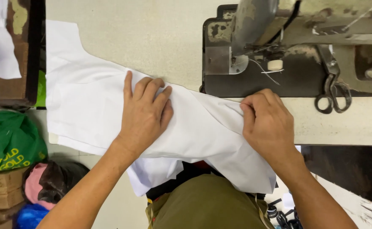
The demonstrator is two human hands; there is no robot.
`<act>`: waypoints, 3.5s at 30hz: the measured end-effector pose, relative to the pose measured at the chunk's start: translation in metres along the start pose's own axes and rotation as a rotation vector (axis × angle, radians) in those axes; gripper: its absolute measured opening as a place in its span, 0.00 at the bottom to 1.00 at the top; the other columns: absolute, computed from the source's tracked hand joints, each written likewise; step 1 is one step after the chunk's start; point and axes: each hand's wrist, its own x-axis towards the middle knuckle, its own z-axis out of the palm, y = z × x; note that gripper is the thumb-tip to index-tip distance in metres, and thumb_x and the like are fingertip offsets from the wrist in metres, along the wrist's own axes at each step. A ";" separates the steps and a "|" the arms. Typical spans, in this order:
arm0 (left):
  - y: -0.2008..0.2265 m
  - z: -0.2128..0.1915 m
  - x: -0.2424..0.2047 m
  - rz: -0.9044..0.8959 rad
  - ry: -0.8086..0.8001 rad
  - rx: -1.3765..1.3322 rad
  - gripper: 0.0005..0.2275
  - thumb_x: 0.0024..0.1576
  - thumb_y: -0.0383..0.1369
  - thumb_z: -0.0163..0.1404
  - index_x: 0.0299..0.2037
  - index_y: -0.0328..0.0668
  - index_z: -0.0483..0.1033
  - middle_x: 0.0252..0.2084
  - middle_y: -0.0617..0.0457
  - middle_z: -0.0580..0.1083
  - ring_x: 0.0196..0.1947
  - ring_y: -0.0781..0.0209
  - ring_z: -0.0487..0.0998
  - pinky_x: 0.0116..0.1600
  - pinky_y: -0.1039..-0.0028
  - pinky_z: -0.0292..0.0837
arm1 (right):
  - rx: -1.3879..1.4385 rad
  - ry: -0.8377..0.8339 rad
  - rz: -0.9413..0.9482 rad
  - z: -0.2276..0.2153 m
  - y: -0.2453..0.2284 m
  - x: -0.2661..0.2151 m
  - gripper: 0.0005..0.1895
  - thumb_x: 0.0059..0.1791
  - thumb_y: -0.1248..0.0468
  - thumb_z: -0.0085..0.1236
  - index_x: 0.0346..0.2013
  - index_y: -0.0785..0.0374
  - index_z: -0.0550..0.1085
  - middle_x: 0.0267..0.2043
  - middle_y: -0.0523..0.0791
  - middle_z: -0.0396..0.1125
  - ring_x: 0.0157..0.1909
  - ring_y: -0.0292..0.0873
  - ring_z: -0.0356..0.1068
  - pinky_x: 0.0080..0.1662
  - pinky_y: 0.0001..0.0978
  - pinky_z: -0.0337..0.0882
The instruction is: Aligning and preparing white fabric pieces for sewing on an industrial sewing machine.
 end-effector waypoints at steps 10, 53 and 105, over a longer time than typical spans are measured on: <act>0.008 -0.007 0.004 -0.005 -0.006 0.019 0.10 0.59 0.27 0.54 0.48 0.35 0.82 0.61 0.39 0.72 0.74 0.37 0.58 0.71 0.30 0.31 | 0.080 0.021 -0.065 0.010 -0.067 0.005 0.14 0.48 0.56 0.67 0.41 0.61 0.78 0.31 0.43 0.69 0.36 0.47 0.73 0.41 0.39 0.69; -0.054 -0.039 -0.036 0.170 -0.077 -0.099 0.10 0.59 0.29 0.57 0.49 0.36 0.77 0.67 0.38 0.69 0.75 0.35 0.57 0.69 0.26 0.39 | 0.176 -0.131 0.053 0.006 -0.062 0.003 0.07 0.51 0.66 0.63 0.43 0.63 0.78 0.46 0.47 0.66 0.49 0.49 0.65 0.54 0.41 0.65; -0.055 -0.028 -0.008 -0.012 0.125 0.035 0.23 0.60 0.44 0.70 0.23 0.42 0.72 0.62 0.37 0.76 0.74 0.37 0.59 0.71 0.29 0.37 | 0.356 -0.234 -0.006 0.073 -0.131 0.049 0.16 0.53 0.72 0.50 0.54 0.66 0.77 0.32 0.46 0.73 0.34 0.44 0.71 0.41 0.37 0.72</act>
